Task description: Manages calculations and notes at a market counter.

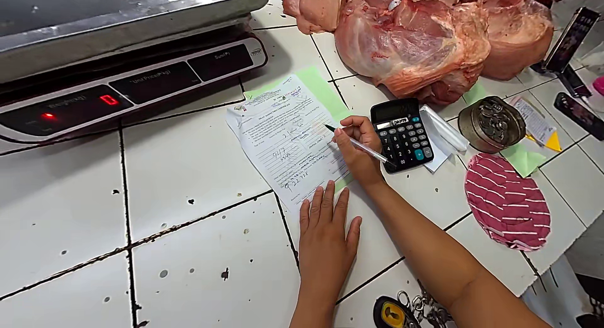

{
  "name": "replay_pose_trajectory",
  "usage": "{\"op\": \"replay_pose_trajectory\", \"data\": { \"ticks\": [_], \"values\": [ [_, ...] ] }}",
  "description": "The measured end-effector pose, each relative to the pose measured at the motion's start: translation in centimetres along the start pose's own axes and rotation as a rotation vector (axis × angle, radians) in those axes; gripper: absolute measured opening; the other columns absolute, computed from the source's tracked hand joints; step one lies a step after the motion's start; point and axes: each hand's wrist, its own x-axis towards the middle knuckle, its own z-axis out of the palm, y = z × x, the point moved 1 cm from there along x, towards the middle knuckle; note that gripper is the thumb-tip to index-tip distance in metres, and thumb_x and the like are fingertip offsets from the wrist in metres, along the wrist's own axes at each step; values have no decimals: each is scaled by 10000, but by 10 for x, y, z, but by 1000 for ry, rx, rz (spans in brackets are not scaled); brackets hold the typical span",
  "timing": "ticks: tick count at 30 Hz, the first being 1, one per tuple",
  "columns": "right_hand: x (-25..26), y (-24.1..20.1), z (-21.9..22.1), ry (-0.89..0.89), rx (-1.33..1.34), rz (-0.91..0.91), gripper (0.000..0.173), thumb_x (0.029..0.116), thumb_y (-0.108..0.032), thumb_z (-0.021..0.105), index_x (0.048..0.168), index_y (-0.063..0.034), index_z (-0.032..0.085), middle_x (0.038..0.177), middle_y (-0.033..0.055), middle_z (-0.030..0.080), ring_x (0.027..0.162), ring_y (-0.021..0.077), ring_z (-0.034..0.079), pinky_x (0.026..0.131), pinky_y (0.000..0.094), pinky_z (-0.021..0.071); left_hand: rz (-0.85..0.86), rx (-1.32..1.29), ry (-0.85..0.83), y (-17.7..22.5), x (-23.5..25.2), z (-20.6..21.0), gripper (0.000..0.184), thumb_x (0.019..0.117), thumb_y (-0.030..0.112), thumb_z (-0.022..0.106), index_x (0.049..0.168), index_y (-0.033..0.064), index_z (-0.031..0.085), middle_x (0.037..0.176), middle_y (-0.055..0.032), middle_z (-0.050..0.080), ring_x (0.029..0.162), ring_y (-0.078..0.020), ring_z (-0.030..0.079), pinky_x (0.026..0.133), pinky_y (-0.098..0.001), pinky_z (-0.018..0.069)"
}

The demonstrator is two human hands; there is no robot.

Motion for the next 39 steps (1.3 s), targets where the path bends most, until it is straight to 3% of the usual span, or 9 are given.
{"op": "replay_pose_trajectory", "data": {
  "ticks": [5,8,11,14,19,24,27,35,39],
  "values": [
    [-8,-5,1,-85,-66,-50,239,979,-173,651,1172,-44,594,844,36,677,654,64,620,563,218,525,6,-15,-1,1,1,0,527,994,456,460,1347,133,681,1480,-145,576,1381,-384,530,1153,-607,324],
    [-13,-9,4,-157,7,-44,158,967,-137,661,1079,-37,612,890,23,701,710,35,642,625,196,546,-2,-38,7,1,1,-1,497,987,428,504,1338,125,684,1470,-154,584,1369,-396,539,1145,-621,337],
    [-8,1,-8,-94,67,-26,66,986,-102,598,1026,-55,572,907,3,684,752,8,638,680,178,540,-14,-48,-28,1,2,-4,503,990,412,522,1382,126,654,1497,-144,560,1390,-391,518,1159,-618,325],
    [0,10,-18,4,120,-33,76,977,-80,505,915,-120,524,834,-44,642,702,-7,602,646,160,504,-25,-44,-56,2,2,-6,501,995,402,529,1400,129,640,1520,-138,538,1405,-386,502,1166,-611,317],
    [17,14,-13,124,259,-36,281,836,39,441,685,-198,443,589,-108,514,525,-19,496,501,140,406,-36,-50,-78,3,4,-6,500,998,401,533,1407,131,634,1522,-131,538,1417,-377,490,1180,-593,303],
    [18,7,-8,69,210,-93,298,805,59,429,659,-200,432,568,-117,488,507,-31,461,478,128,364,-47,-64,-90,4,4,-8,496,1001,391,539,1415,132,628,1530,-118,532,1421,-364,488,1185,-582,301],
    [2,4,1,-81,167,-117,248,821,32,425,683,-174,429,575,-73,471,475,-14,419,459,120,338,-54,-75,-97,4,4,-9,490,1004,388,543,1414,135,629,1541,-116,519,1426,-357,484,1189,-575,298],
    [-9,-3,26,-334,48,17,237,805,10,457,660,-174,426,545,-73,460,450,-3,397,435,150,307,-70,-139,-57,6,6,-10,415,969,319,614,1291,75,706,1473,-144,583,1409,-354,506,1174,-575,330],
    [-9,0,27,-356,11,19,223,814,-7,476,669,-174,443,542,-78,475,440,-9,412,425,146,324,-119,-267,34,5,9,-11,310,973,209,600,1184,41,753,1378,-148,656,1349,-356,569,1152,-574,373]
  ]
}}
